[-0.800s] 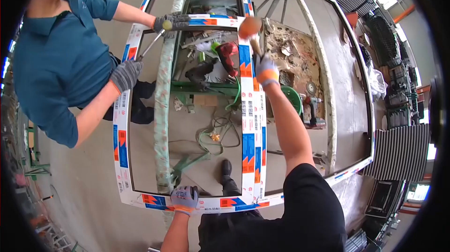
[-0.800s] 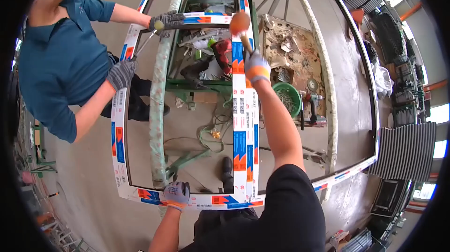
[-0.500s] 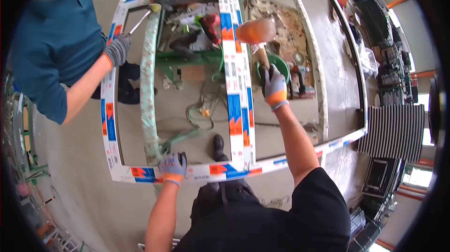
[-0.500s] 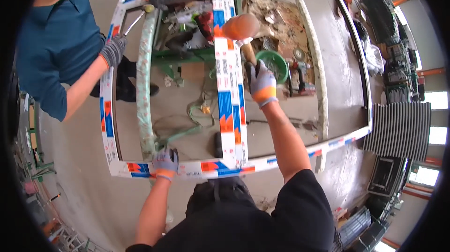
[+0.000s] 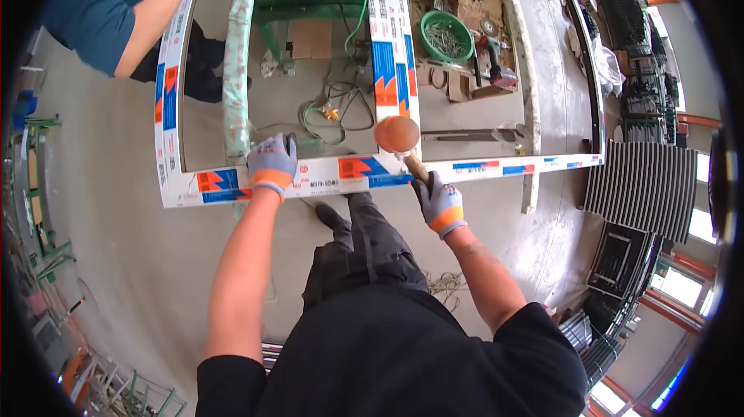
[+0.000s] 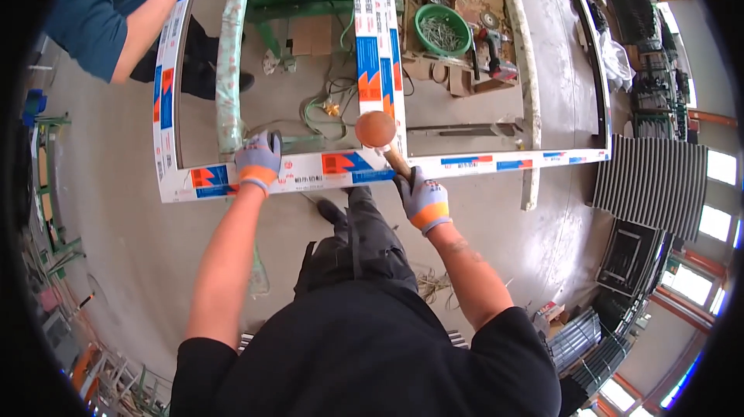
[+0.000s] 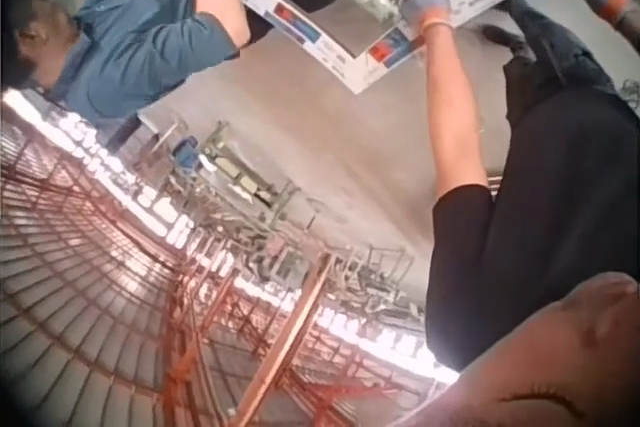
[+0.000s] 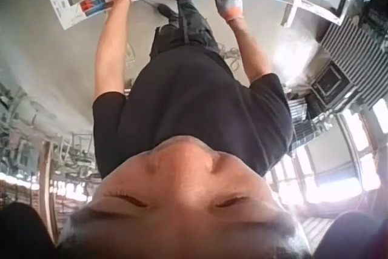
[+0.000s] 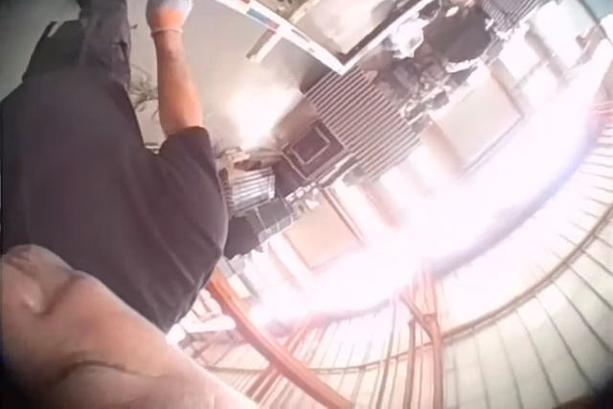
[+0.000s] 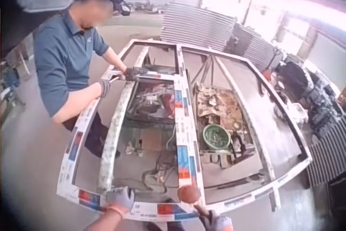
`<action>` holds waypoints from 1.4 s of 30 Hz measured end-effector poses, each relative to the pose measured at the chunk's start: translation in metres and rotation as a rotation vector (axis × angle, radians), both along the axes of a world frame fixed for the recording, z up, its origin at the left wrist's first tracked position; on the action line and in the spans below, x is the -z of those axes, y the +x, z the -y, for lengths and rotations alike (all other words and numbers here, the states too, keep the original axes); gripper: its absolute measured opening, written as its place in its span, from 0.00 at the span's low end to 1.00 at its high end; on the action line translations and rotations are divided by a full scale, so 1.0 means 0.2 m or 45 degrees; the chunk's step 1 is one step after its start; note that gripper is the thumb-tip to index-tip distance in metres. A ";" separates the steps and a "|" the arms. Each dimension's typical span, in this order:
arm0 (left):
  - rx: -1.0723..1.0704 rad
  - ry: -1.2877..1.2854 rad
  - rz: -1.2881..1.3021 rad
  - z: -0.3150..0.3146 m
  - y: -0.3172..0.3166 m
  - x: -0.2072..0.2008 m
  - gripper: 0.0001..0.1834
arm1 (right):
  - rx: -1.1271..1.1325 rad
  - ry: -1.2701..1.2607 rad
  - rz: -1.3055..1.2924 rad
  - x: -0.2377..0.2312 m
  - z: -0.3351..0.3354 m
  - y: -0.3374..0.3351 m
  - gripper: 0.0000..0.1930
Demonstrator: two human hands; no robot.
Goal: Assemble a large metal window frame using a mallet, power drill, and sealant.
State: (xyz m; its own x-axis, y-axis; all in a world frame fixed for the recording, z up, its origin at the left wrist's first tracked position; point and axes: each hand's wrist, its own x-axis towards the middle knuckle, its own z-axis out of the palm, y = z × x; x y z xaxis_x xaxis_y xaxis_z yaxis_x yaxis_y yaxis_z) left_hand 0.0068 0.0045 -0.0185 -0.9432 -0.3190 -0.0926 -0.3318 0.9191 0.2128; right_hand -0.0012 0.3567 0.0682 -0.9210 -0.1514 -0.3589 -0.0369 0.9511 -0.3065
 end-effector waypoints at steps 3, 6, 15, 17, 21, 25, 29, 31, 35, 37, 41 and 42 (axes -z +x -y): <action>-0.042 -0.026 0.045 0.01 -0.01 0.01 0.21 | -0.037 -0.207 -0.119 -0.06 0.04 0.19 0.16; -0.009 -0.058 0.009 -0.01 0.00 0.00 0.21 | -0.104 -0.056 0.011 0.00 0.06 0.28 0.18; -0.110 -0.004 0.042 -0.02 0.01 0.01 0.21 | -0.122 -0.167 -0.021 0.03 -0.17 0.28 0.18; -0.103 0.004 0.029 -0.03 -0.03 0.02 0.21 | -0.116 -0.129 -0.007 0.04 -0.21 0.16 0.19; -0.148 -0.024 -0.001 -0.04 -0.02 0.04 0.18 | 0.857 -1.567 0.600 -0.20 -0.32 -0.08 0.18; -0.173 -0.072 0.029 0.03 0.03 0.10 0.17 | 0.995 -1.663 0.743 -0.25 -0.54 -0.49 0.17; -0.212 -0.118 0.053 0.04 0.07 0.11 0.17 | 1.015 -1.771 0.835 -0.10 -0.79 -0.85 0.14; -0.287 -0.179 0.207 0.06 0.08 0.11 0.17 | 0.917 -1.710 0.888 0.03 -0.91 -1.04 0.13; -0.333 -0.260 0.098 0.10 0.16 0.15 0.17 | 0.942 -1.375 0.726 0.50 -1.08 -1.46 0.12; -0.276 -0.318 0.107 0.09 0.15 0.16 0.16 | 1.086 -1.305 0.611 0.70 -1.15 -1.66 0.12; -0.333 -0.307 0.189 0.09 0.14 0.16 0.15 | 0.644 -0.550 -0.098 1.09 -1.33 -2.16 0.18; -0.357 -0.319 0.208 0.09 0.19 0.15 0.15 | 0.616 -0.385 -0.123 1.08 -1.29 -2.26 0.20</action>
